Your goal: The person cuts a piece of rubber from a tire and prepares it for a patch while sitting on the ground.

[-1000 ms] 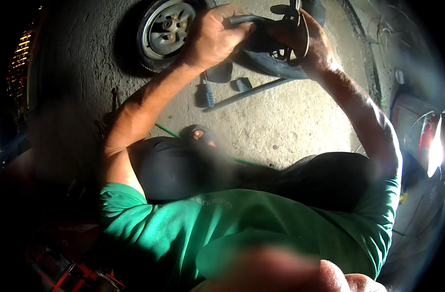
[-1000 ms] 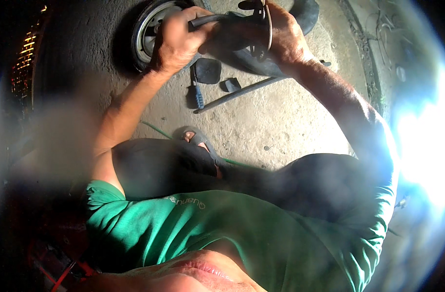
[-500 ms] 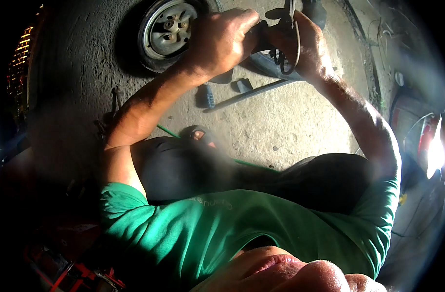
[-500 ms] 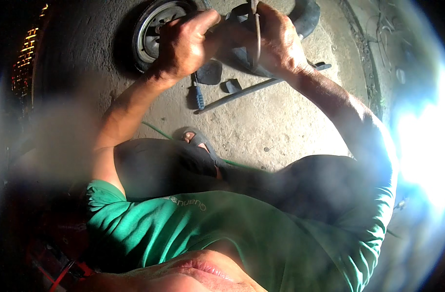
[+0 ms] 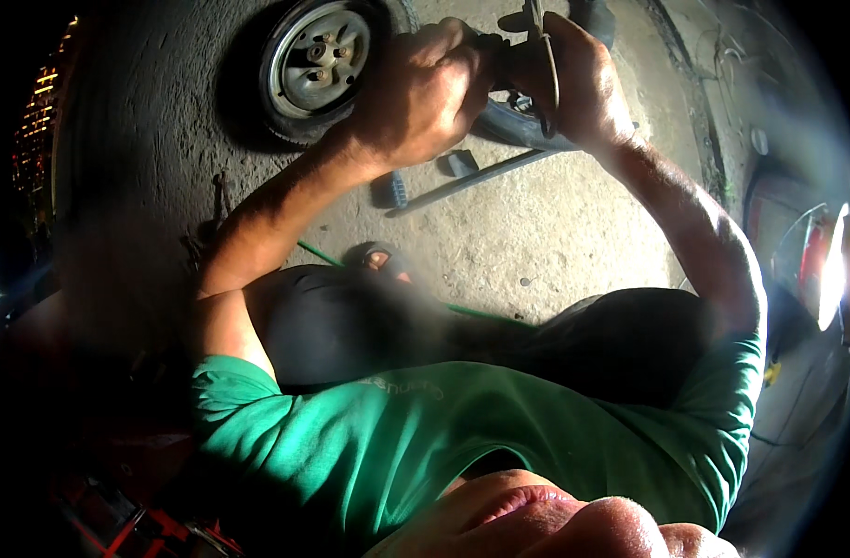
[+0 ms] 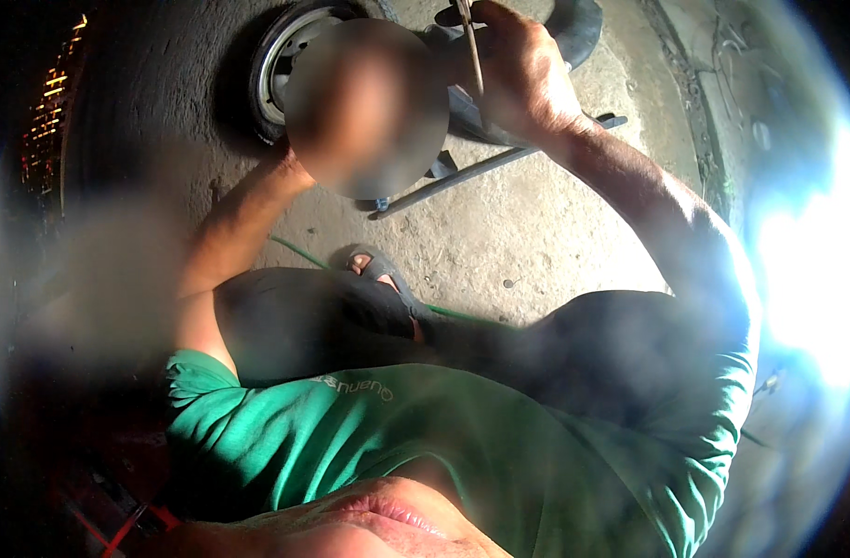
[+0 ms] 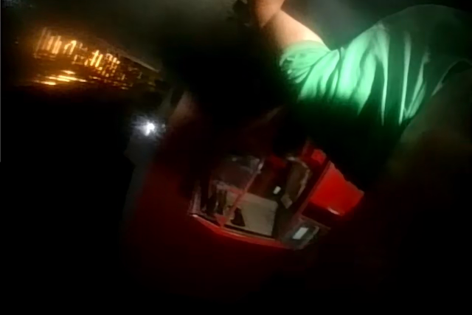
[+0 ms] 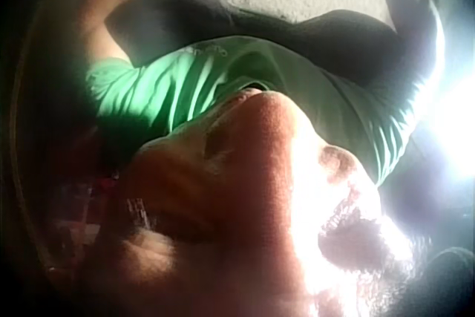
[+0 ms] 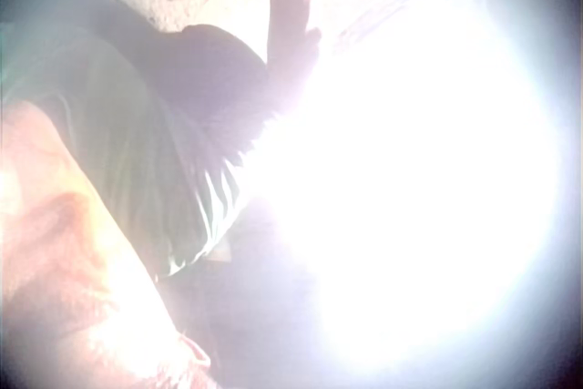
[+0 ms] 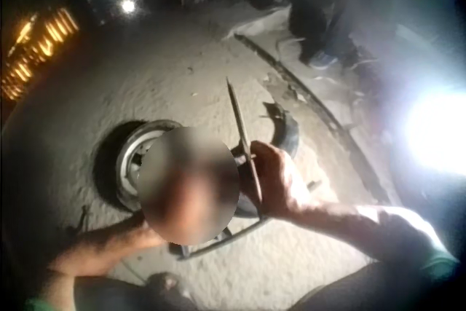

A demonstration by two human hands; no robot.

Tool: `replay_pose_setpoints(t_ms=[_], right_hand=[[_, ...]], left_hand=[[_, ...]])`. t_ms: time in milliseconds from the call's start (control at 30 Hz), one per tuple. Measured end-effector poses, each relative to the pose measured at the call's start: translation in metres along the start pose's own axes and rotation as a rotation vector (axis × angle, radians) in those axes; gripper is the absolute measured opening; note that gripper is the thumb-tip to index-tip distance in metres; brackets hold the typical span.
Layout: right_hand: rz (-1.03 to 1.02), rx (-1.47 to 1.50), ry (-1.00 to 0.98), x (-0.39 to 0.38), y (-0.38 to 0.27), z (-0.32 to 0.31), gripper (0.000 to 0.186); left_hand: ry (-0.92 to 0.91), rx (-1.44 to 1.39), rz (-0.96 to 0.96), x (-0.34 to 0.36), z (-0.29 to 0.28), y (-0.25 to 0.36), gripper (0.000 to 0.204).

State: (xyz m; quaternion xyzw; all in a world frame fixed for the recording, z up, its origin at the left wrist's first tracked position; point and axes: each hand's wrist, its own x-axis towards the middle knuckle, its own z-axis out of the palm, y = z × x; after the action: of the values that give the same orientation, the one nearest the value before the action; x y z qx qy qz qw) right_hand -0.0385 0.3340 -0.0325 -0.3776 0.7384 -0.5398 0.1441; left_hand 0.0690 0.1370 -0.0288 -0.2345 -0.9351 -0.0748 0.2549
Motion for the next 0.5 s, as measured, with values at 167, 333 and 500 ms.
replay_pose_setpoints(t_ms=[167, 333, 500], right_hand=[[0.161, 0.318, -0.022, -0.004, 0.002, -0.004, 0.040], [0.178, 0.519, -0.039, -0.005, 0.018, -0.006, 0.043], [0.068, 0.465, -0.035, -0.006, 0.018, 0.000, 0.040]], left_hand=[[-0.002, -0.057, -0.014, 0.004, 0.001, 0.005, 0.024], [-0.259, -0.407, -0.320, -0.017, 0.010, -0.018, 0.039], [-0.025, -0.540, -0.171, -0.057, 0.046, -0.047, 0.058]])
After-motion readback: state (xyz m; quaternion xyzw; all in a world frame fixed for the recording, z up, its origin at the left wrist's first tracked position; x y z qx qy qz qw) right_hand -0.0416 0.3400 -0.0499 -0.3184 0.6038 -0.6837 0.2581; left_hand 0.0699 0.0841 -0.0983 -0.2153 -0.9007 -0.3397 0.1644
